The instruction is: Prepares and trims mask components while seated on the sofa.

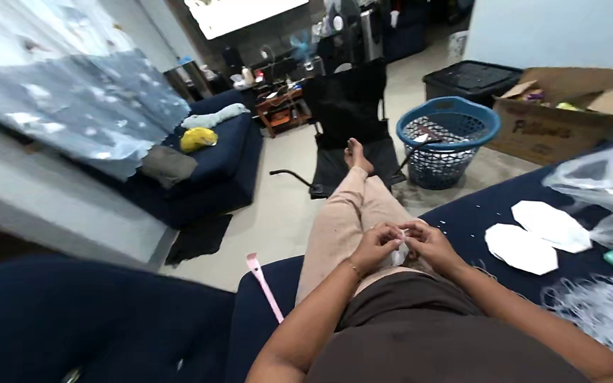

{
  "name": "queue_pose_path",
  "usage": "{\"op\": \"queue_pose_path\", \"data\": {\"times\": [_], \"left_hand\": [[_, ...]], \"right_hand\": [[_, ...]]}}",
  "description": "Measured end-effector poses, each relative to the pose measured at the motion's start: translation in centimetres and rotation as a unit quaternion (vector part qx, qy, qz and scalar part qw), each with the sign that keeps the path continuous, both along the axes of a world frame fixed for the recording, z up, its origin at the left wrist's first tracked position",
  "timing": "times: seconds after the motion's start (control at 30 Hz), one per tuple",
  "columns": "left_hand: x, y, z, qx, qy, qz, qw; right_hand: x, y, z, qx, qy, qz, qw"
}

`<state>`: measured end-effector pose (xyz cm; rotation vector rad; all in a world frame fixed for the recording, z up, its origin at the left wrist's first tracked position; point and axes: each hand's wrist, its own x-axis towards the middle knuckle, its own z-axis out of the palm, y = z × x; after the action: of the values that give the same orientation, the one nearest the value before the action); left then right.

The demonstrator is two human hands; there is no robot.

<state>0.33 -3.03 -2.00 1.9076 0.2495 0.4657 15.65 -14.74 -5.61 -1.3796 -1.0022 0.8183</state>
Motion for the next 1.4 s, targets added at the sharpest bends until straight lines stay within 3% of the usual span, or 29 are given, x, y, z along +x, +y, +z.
{"op": "queue_pose_path", "data": {"times": [0.13,0.3,0.4,0.5,0.6,0.7,0.77,0.9,1.07,1.4], "left_hand": [[-0.9,0.5,0.1,0.014,-0.018,0.008,1.0],[-1.4,1.7,-0.5,-0.01,-0.021,0.033,0.999],[-1.4,1.9,-0.4,-0.01,-0.015,0.028,0.999],[-1.3,1.7,-0.4,-0.014,-0.001,0.024,1.0],[-0.9,1.6,-0.4,-0.012,0.012,0.02,1.0],[-0.5,1.7,-0.2,-0.009,0.031,0.026,0.999],[-0.3,1.7,-0.2,-0.005,0.042,0.024,0.999],[-0.1,1.6,-0.5,-0.01,0.056,0.019,0.998],[0.1,1.7,-0.7,-0.014,0.047,0.017,0.999],[0.2,1.8,-1.1,-0.002,0.052,0.012,0.999]], "right_hand": [[1.7,-1.0,1.5,-0.038,-0.044,-0.057,0.997],[9.0,-5.3,-0.2,-0.042,-0.065,-0.221,0.972],[14.6,-9.5,-1.4,-0.092,-0.12,-0.327,0.933],[17.0,-13.5,-1.9,-0.201,-0.193,-0.42,0.864],[17.0,-15.1,-2.5,-0.296,-0.263,-0.355,0.847],[15.6,-12.4,-2.5,-0.361,-0.293,-0.227,0.856],[14.7,-10.7,-2.8,-0.404,-0.311,-0.185,0.84],[14.4,-10.1,-3.7,-0.439,-0.314,-0.203,0.817],[15.6,-10.7,-3.9,-0.429,-0.313,-0.2,0.823],[15.5,-10.6,-3.5,-0.476,-0.337,-0.16,0.797]]}}
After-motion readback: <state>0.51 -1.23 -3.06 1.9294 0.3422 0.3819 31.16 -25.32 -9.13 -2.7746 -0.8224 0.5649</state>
